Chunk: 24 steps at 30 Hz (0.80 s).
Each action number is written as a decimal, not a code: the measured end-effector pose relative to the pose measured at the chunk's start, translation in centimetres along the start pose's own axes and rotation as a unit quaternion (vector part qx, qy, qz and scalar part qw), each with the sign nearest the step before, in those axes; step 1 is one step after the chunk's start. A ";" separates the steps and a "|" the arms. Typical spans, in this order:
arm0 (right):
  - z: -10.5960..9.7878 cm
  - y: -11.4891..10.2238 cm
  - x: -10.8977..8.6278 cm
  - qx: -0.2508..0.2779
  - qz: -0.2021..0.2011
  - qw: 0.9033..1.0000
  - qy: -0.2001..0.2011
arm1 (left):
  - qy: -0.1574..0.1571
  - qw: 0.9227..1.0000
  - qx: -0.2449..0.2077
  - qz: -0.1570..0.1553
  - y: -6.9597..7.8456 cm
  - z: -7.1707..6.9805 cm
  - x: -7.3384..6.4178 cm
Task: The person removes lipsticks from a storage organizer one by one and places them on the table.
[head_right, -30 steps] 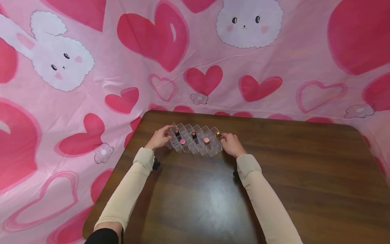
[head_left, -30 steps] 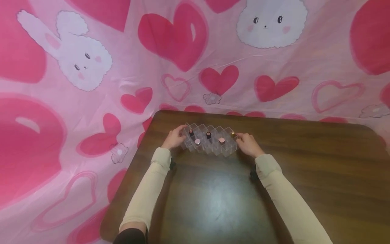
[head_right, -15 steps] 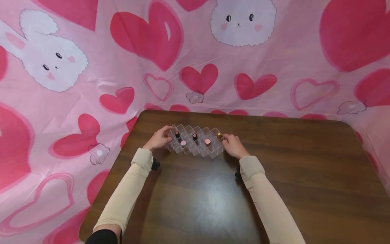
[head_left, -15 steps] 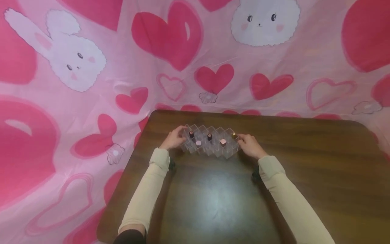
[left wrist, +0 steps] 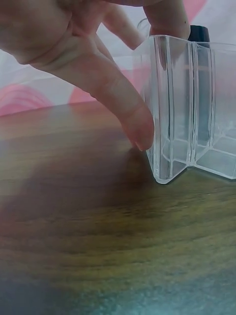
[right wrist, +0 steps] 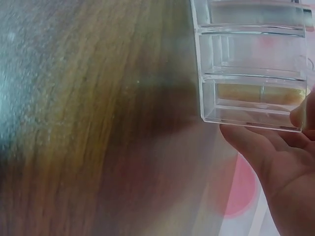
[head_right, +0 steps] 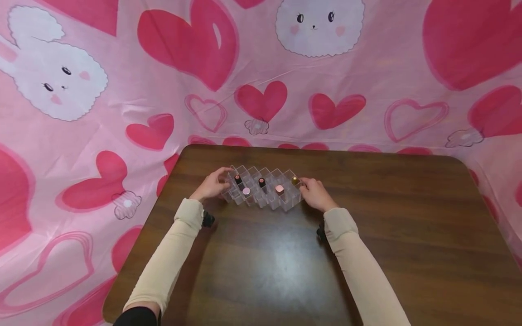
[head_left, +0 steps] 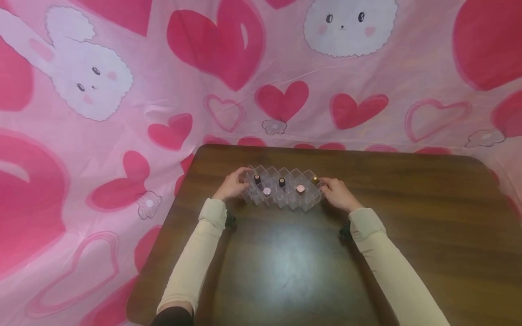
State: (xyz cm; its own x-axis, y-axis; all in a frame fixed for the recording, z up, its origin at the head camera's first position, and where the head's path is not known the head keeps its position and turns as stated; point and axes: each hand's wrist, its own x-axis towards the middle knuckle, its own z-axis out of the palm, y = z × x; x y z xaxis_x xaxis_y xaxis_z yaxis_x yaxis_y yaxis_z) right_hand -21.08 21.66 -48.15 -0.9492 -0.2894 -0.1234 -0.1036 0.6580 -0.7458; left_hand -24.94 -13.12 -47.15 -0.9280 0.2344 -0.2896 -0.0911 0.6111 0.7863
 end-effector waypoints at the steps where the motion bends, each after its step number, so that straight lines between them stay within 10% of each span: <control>1: 0.0 0.0 0.0 0.000 -0.001 1.000 0.000 | 0.001 1.000 0.001 0.000 0.0 0.0 0.0; 24: -1.2 1.7 -1.6 0.015 0.015 1.000 -0.023 | -0.008 0.999 0.020 0.030 0.8 2.0 -0.8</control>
State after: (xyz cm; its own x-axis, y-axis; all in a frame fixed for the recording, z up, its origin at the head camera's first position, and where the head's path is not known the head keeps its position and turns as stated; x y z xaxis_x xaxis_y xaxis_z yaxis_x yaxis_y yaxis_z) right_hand -20.10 24.14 -48.44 -0.9368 -0.3027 -0.1758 -0.0658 0.6457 -0.7608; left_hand -23.56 -11.32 -47.37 -0.9257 0.2824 -0.2519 -0.0216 0.6251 0.7802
